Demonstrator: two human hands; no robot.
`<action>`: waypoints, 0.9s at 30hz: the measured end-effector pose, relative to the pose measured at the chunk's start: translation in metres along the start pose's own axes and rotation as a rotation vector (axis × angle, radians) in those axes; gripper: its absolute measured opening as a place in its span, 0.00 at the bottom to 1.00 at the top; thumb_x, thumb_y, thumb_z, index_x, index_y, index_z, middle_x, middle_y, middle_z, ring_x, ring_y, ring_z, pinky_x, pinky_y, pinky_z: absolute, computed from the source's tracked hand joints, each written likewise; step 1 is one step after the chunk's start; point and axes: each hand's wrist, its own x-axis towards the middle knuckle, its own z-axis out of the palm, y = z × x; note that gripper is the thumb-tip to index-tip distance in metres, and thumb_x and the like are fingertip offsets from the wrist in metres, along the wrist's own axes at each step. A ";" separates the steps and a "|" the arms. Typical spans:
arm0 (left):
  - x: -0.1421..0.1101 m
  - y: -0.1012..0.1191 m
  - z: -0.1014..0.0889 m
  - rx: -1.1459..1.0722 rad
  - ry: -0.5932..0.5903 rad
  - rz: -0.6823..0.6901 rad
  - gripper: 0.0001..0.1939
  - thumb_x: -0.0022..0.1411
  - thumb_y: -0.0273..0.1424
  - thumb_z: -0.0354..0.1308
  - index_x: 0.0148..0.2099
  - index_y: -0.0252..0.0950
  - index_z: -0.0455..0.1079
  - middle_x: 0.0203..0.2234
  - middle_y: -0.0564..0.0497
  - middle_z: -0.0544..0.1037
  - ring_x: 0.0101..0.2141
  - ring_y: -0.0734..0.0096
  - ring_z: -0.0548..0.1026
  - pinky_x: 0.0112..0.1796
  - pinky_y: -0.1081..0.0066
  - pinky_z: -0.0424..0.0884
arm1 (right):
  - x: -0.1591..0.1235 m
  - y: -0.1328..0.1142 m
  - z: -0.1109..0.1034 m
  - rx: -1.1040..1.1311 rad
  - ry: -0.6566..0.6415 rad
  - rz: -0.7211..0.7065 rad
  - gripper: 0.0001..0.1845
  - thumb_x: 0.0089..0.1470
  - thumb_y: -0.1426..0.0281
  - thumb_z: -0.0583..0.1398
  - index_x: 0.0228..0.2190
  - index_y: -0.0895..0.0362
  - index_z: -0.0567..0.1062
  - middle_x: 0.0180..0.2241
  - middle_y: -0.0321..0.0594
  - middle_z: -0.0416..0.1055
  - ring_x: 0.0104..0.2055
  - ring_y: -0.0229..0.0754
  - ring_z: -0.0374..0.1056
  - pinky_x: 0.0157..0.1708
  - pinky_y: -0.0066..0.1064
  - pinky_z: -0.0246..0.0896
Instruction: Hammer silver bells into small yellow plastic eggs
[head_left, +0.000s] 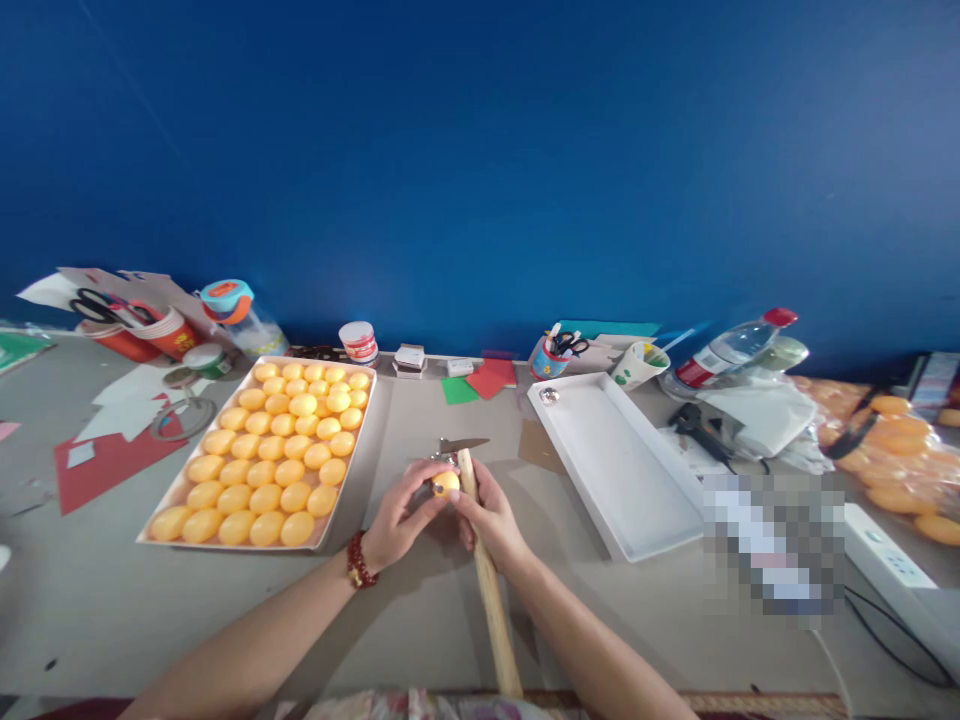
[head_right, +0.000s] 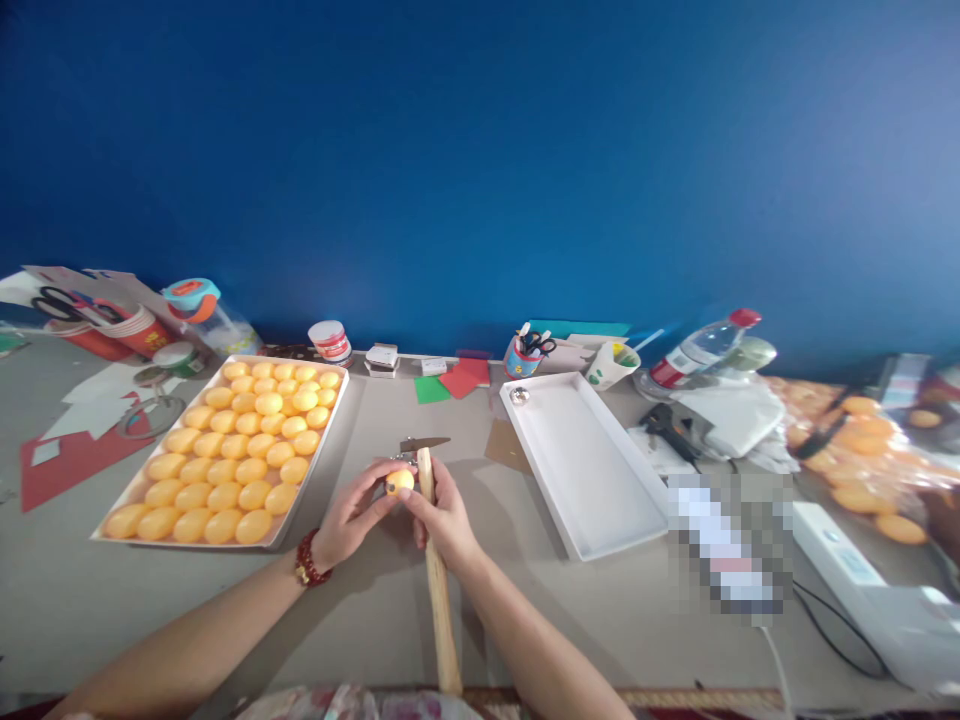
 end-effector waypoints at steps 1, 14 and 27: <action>0.000 0.000 -0.001 0.016 -0.009 0.014 0.17 0.67 0.32 0.54 0.57 0.41 0.68 0.50 0.43 0.74 0.53 0.57 0.69 0.55 0.57 0.63 | 0.000 0.000 0.000 0.000 -0.004 0.006 0.29 0.49 0.56 0.67 0.48 0.55 0.65 0.19 0.26 0.65 0.10 0.28 0.54 0.08 0.20 0.49; -0.006 -0.006 0.003 0.101 0.047 0.140 0.27 0.59 0.32 0.64 0.59 0.41 0.61 0.53 0.42 0.67 0.55 0.53 0.66 0.54 0.56 0.65 | -0.002 -0.002 0.001 0.140 -0.062 0.032 0.29 0.51 0.59 0.67 0.50 0.56 0.66 0.22 0.28 0.68 0.11 0.27 0.53 0.08 0.19 0.51; -0.004 -0.003 -0.003 0.282 -0.016 0.217 0.25 0.65 0.34 0.56 0.62 0.38 0.59 0.51 0.40 0.71 0.52 0.54 0.67 0.53 0.53 0.65 | 0.001 -0.001 -0.001 0.196 -0.101 0.039 0.27 0.51 0.61 0.67 0.49 0.58 0.67 0.16 0.24 0.63 0.09 0.27 0.50 0.07 0.18 0.51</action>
